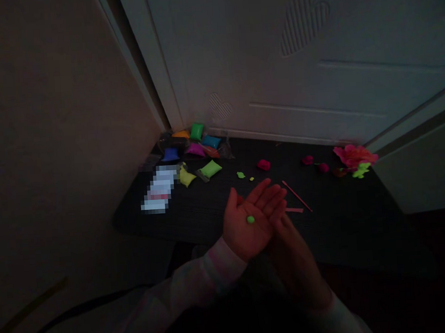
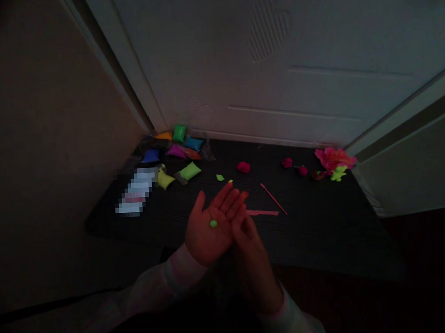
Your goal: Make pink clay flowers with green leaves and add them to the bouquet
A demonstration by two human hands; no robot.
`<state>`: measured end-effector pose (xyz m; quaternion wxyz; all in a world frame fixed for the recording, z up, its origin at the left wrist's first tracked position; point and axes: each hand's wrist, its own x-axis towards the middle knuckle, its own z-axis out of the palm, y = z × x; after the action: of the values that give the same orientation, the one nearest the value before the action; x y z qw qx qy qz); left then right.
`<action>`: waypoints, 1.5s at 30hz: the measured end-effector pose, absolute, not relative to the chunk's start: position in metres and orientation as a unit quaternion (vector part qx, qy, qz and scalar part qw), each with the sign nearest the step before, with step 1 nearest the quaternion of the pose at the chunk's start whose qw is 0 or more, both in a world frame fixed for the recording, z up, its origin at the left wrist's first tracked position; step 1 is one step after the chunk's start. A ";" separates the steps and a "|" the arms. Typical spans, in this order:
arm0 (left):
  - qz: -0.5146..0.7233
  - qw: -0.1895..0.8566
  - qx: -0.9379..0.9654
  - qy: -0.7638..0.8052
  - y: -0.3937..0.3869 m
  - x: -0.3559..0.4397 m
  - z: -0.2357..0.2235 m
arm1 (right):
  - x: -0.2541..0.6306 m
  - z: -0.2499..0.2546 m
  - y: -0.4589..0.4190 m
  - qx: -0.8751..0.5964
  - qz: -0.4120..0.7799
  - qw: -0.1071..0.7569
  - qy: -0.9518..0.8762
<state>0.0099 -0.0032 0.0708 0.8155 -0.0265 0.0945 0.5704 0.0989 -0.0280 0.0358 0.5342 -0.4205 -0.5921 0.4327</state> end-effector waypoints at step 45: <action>0.686 0.496 0.250 0.471 0.019 -0.036 0.015 | 0.147 -0.003 -0.006 -0.494 0.173 0.300 -0.798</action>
<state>-0.0358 0.0191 0.0153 0.4956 0.2504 0.4708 0.6856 0.1465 -0.0057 -0.0030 0.2999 -0.4937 -0.7977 0.1735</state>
